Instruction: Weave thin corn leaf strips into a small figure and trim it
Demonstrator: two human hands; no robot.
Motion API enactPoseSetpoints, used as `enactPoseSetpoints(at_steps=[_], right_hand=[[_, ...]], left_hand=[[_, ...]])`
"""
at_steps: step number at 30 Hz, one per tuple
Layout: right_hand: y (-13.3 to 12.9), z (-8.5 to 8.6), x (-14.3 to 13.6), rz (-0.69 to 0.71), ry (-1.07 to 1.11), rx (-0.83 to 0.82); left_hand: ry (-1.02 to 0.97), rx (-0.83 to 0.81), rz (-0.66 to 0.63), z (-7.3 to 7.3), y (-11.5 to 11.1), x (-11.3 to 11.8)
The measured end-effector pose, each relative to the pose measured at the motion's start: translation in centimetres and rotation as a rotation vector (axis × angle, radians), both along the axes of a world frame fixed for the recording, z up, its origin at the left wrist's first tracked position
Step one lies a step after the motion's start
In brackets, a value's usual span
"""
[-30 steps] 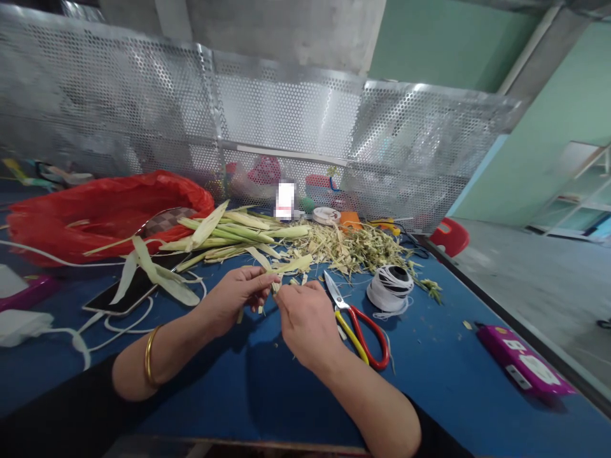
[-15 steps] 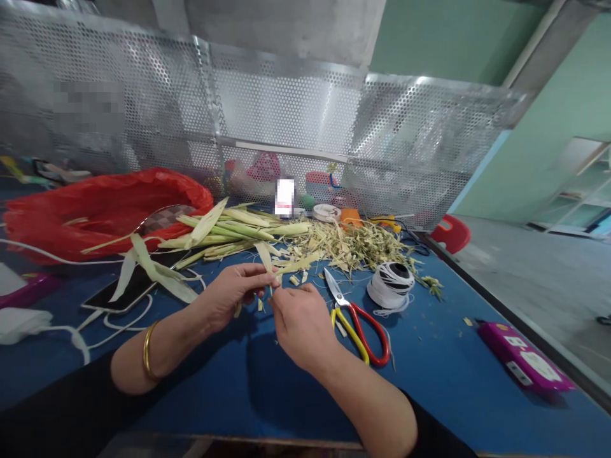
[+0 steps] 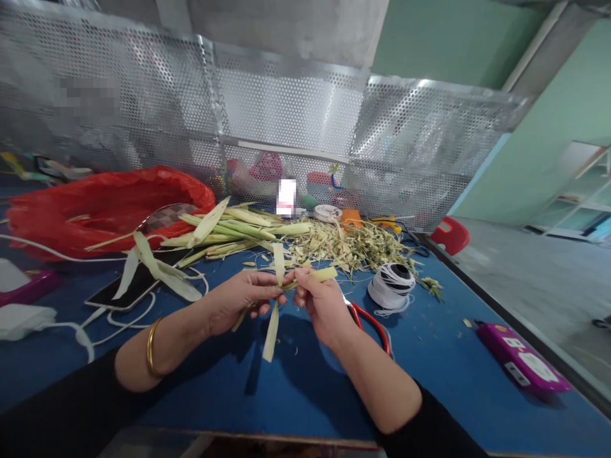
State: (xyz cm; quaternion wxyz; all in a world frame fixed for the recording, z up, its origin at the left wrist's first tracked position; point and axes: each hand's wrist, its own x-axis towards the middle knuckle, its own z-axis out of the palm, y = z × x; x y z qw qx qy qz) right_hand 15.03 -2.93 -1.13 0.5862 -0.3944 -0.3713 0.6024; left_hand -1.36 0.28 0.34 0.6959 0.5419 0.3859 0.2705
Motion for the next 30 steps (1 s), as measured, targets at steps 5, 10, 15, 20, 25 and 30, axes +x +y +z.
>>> enactPoseSetpoints(at_steps=[5, 10, 15, 20, 25, 30], right_hand=[[-0.1, 0.1, 0.0, 0.046, 0.006, -0.008], [-0.2, 0.0, -0.6, -0.006, -0.106, 0.009], [-0.4, 0.2, -1.2, -0.070, -0.066, -0.031], [-0.2, 0.2, -1.1, -0.092, -0.021, -0.061], [0.7, 0.1, 0.7, -0.201, -0.467, 0.108], [0.6, 0.5, 1.7, -0.446, -1.012, 0.464]], left_hand=[[-0.025, -0.089, -0.018, 0.3, 0.1, 0.0], [0.021, -0.064, -0.008, 0.1, -0.1, 0.2], [0.087, 0.021, -0.054, -0.4, -0.2, 0.4], [0.075, 0.014, -0.088, -0.5, 0.0, 0.3], [0.106, 0.063, -0.022, -0.6, -0.1, 0.2], [0.139, 0.110, -0.031, -0.3, -0.7, 0.6]])
